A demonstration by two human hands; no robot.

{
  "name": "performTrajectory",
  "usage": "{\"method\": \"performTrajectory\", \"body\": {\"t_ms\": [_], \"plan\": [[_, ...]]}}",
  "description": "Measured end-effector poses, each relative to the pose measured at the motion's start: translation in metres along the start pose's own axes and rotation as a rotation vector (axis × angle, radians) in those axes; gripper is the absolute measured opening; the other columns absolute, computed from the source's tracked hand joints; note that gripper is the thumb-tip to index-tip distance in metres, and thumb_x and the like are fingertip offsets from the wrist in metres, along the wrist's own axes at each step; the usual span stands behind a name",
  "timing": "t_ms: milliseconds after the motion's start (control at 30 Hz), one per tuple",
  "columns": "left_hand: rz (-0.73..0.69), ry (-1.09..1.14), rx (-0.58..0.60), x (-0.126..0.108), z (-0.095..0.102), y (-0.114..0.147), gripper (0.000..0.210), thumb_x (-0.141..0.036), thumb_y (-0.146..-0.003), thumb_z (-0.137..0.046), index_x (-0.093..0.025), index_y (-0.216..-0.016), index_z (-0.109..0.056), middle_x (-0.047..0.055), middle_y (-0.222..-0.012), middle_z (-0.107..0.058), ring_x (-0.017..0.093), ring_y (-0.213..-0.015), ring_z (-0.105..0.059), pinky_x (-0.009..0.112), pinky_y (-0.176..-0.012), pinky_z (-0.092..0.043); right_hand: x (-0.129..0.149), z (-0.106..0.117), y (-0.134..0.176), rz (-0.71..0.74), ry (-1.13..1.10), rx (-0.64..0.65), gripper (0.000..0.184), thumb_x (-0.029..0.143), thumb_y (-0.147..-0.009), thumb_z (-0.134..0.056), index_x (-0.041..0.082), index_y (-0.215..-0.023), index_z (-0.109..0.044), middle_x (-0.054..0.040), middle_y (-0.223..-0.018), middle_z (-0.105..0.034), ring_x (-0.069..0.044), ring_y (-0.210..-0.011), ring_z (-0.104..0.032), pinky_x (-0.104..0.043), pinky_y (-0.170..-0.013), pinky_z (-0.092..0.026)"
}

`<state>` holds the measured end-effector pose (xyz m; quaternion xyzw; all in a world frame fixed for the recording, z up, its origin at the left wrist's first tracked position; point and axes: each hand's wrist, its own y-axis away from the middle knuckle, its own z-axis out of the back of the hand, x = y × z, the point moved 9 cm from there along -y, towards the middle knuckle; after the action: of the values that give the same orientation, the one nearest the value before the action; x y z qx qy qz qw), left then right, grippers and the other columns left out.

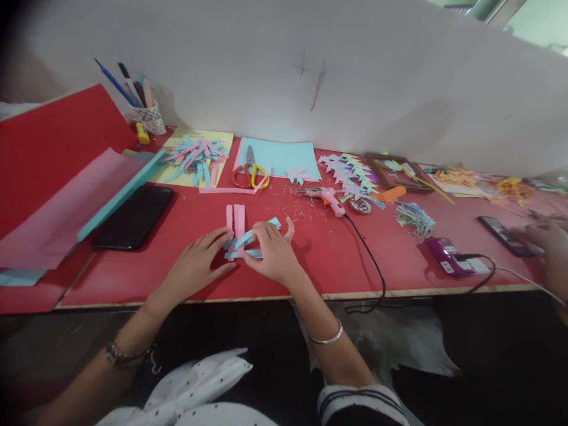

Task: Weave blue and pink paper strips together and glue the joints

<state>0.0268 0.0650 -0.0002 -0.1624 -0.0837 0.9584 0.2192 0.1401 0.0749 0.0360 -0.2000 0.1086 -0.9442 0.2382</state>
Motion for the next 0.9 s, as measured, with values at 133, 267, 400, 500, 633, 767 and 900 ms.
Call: {"method": "performTrajectory", "body": {"t_ms": [133,267,400,500,633,767,900], "plan": [[-0.051,-0.059,0.065,-0.004,-0.009,-0.003,0.045,-0.036,-0.085,-0.039,-0.017,-0.125,-0.043,0.012,-0.132,-0.045,0.023,-0.122,-0.04,0.041,-0.099,-0.034,0.002,-0.003,0.0,0.021,0.062,0.059,0.031,0.036,-0.084,-0.041,0.022,-0.11,-0.049,-0.0087,-0.121,-0.054,-0.021,-0.116,-0.044,-0.049,-0.103,0.0],[-0.065,-0.083,0.086,-0.004,-0.012,-0.004,0.043,-0.031,-0.087,-0.035,-0.018,-0.127,-0.041,0.01,-0.133,-0.045,0.021,-0.125,-0.036,0.041,-0.102,-0.031,0.008,-0.023,0.003,0.104,0.096,0.24,0.035,0.035,-0.087,-0.038,0.023,-0.119,-0.046,-0.0087,-0.13,-0.046,-0.021,-0.12,-0.04,-0.049,-0.102,-0.008],[-0.075,-0.116,0.098,-0.005,-0.013,-0.004,0.044,-0.031,-0.087,-0.033,-0.019,-0.129,-0.04,0.009,-0.133,-0.045,0.02,-0.126,-0.035,0.04,-0.101,-0.032,0.003,-0.024,0.002,0.052,0.113,0.261,0.032,0.034,-0.085,-0.041,0.022,-0.113,-0.052,-0.0109,-0.122,-0.052,-0.023,-0.113,-0.046,-0.05,-0.1,-0.015],[-0.049,-0.145,0.112,-0.005,-0.015,-0.004,0.045,-0.031,-0.087,-0.033,-0.015,-0.129,-0.04,0.011,-0.133,-0.044,0.022,-0.125,-0.035,0.042,-0.101,-0.032,0.001,-0.024,0.003,0.042,0.116,0.277,0.032,0.034,-0.085,-0.042,0.021,-0.112,-0.052,-0.0111,-0.119,-0.054,-0.023,-0.11,-0.047,-0.052,-0.097,-0.018],[-0.024,-0.148,0.08,-0.005,-0.013,-0.004,0.047,-0.032,-0.087,-0.034,-0.012,-0.128,-0.04,0.013,-0.133,-0.044,0.024,-0.125,-0.036,0.043,-0.1,-0.032,0.0,-0.029,0.013,0.046,0.168,0.304,0.042,0.039,-0.085,-0.04,0.019,-0.122,-0.046,-0.0135,-0.128,-0.047,-0.025,-0.117,-0.041,-0.051,-0.095,-0.022],[-0.066,-0.126,0.083,-0.005,-0.014,-0.004,0.045,-0.033,-0.087,-0.033,-0.016,-0.128,-0.041,0.011,-0.133,-0.044,0.023,-0.126,-0.034,0.043,-0.101,-0.031,0.001,-0.032,0.021,0.06,0.206,0.277,0.046,0.041,-0.087,-0.036,0.02,-0.128,-0.041,-0.0119,-0.134,-0.042,-0.024,-0.123,-0.035,-0.048,-0.098,-0.02],[-0.096,-0.1,0.12,-0.003,-0.016,-0.005,0.041,-0.031,-0.088,-0.031,-0.023,-0.128,-0.041,0.008,-0.134,-0.043,0.022,-0.127,-0.033,0.043,-0.1,-0.032,-0.002,-0.026,0.017,0.028,0.193,0.205,0.039,0.04,-0.088,-0.035,0.023,-0.121,-0.048,-0.0105,-0.126,-0.05,-0.022,-0.115,-0.044,-0.046,-0.097,-0.018]]}}
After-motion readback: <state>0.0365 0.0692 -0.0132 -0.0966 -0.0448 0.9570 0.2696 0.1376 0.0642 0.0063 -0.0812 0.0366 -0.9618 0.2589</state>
